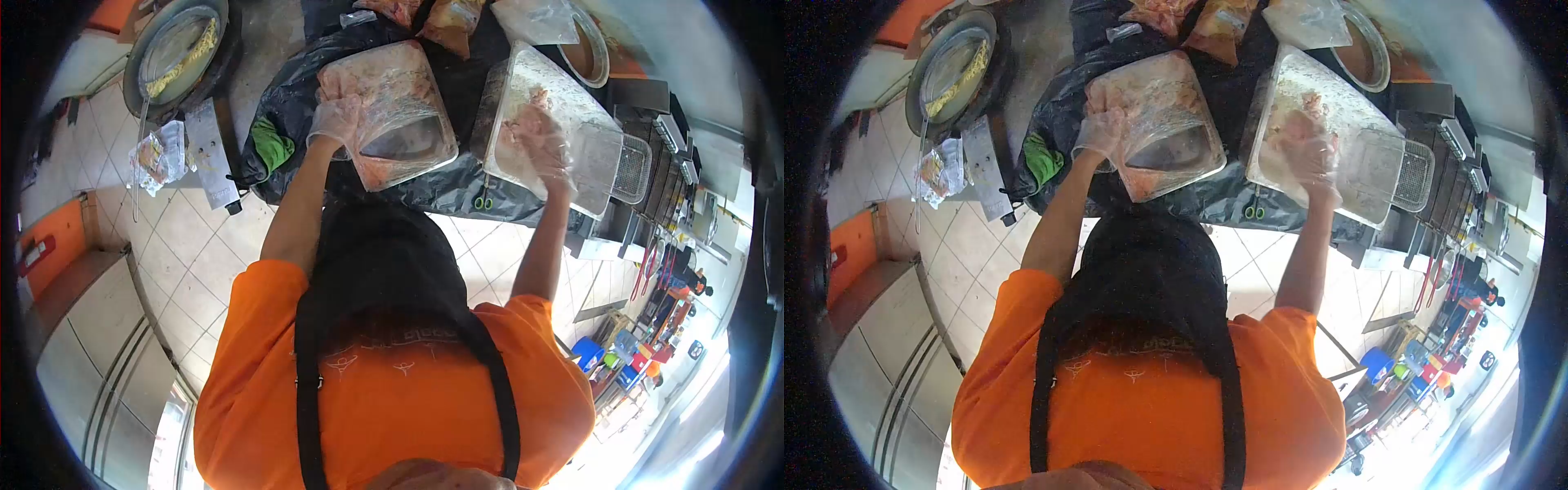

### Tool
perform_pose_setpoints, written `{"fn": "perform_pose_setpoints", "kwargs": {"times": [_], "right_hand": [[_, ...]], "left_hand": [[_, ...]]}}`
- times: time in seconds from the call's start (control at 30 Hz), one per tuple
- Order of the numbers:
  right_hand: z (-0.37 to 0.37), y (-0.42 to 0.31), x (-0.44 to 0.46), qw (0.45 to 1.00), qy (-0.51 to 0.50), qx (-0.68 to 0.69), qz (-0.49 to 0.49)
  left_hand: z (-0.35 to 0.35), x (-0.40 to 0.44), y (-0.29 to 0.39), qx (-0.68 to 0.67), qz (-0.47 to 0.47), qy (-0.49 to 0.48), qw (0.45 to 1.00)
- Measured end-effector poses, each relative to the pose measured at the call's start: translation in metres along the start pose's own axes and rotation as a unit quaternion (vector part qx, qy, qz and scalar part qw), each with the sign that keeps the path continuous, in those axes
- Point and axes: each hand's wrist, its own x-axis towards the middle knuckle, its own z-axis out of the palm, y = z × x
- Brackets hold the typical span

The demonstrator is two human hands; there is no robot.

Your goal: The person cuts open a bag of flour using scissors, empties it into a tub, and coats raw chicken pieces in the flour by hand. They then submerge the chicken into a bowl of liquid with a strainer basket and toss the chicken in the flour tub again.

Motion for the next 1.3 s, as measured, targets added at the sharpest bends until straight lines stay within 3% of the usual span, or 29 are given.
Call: {"fn": "perform_pose_setpoints", "kwargs": {"times": [0.03,0.07,0.1,0.17,0.23,0.3,0.37,0.43,0.47,0.6,0.67,0.77,0.9,1.0,1.1,1.13,1.2,1.23,1.27,1.3], "right_hand": [[-0.002,-0.001,-0.001,1.000,-0.002,0.001,-0.002],[-0.003,-0.002,-0.002,0.992,0.050,-0.103,-0.053],[-0.001,-0.003,-0.002,0.969,0.101,-0.203,-0.102],[0.042,-0.010,0.006,0.927,0.003,-0.317,-0.202],[0.111,-0.028,0.014,0.973,-0.113,-0.172,-0.102],[0.187,-0.032,0.013,0.889,-0.260,-0.301,-0.227],[0.232,-0.043,-0.008,0.944,-0.240,-0.171,-0.151],[0.263,-0.053,-0.034,0.950,-0.248,-0.136,-0.134],[0.268,-0.054,-0.042,0.956,-0.248,-0.108,-0.113],[0.264,-0.059,-0.028,0.942,-0.302,-0.103,-0.106],[0.252,-0.067,-0.012,0.876,-0.439,-0.188,-0.071],[0.272,-0.053,0.000,0.865,-0.440,-0.213,-0.113],[0.274,-0.030,0.011,0.861,-0.471,-0.159,-0.112],[0.278,-0.018,0.015,0.841,-0.500,-0.126,-0.164],[0.275,-0.009,0.023,0.832,-0.509,-0.139,-0.171],[0.277,-0.004,0.028,0.838,-0.478,-0.166,-0.203],[0.262,-0.009,0.029,0.841,-0.448,-0.193,-0.234],[0.244,-0.019,0.030,0.867,-0.399,-0.200,-0.221],[0.219,-0.036,0.030,0.890,-0.351,-0.206,-0.208],[0.197,-0.050,0.032,0.908,-0.360,-0.179,-0.122]], "left_hand": [[0.000,0.000,0.001,0.006,0.014,0.043,0.999],[0.000,-0.001,0.002,0.014,0.027,0.086,0.996],[0.001,0.001,0.000,0.001,0.016,0.056,0.998],[0.002,0.001,-0.004,-0.011,0.007,0.024,1.000],[0.009,0.002,-0.007,0.065,0.037,0.056,0.996],[0.006,0.001,-0.005,0.064,0.039,0.030,0.997],[-0.004,0.007,-0.003,0.068,0.034,0.009,0.997],[-0.008,0.003,0.004,0.028,-0.020,-0.051,0.998],[0.005,0.004,-0.006,0.098,0.025,-0.004,0.995],[0.013,0.004,-0.012,0.123,0.063,0.086,0.987],[-0.003,0.002,0.000,0.083,0.024,0.004,0.996],[-0.003,0.002,-0.001,0.013,0.017,-0.005,1.000],[0.000,0.004,-0.002,0.040,0.024,-0.010,0.999],[0.001,0.004,-0.004,0.047,0.010,-0.013,0.999],[-0.014,0.005,0.006,0.023,-0.013,-0.065,0.998],[-0.028,0.007,0.013,-0.016,-0.072,-0.154,0.985],[-0.023,0.007,0.014,-0.055,-0.132,-0.242,0.960],[-0.003,0.006,0.007,-0.007,-0.019,-0.018,1.000],[0.008,0.005,0.002,0.040,0.094,0.208,0.973],[0.007,0.004,0.001,0.041,0.091,0.207,0.973]]}}
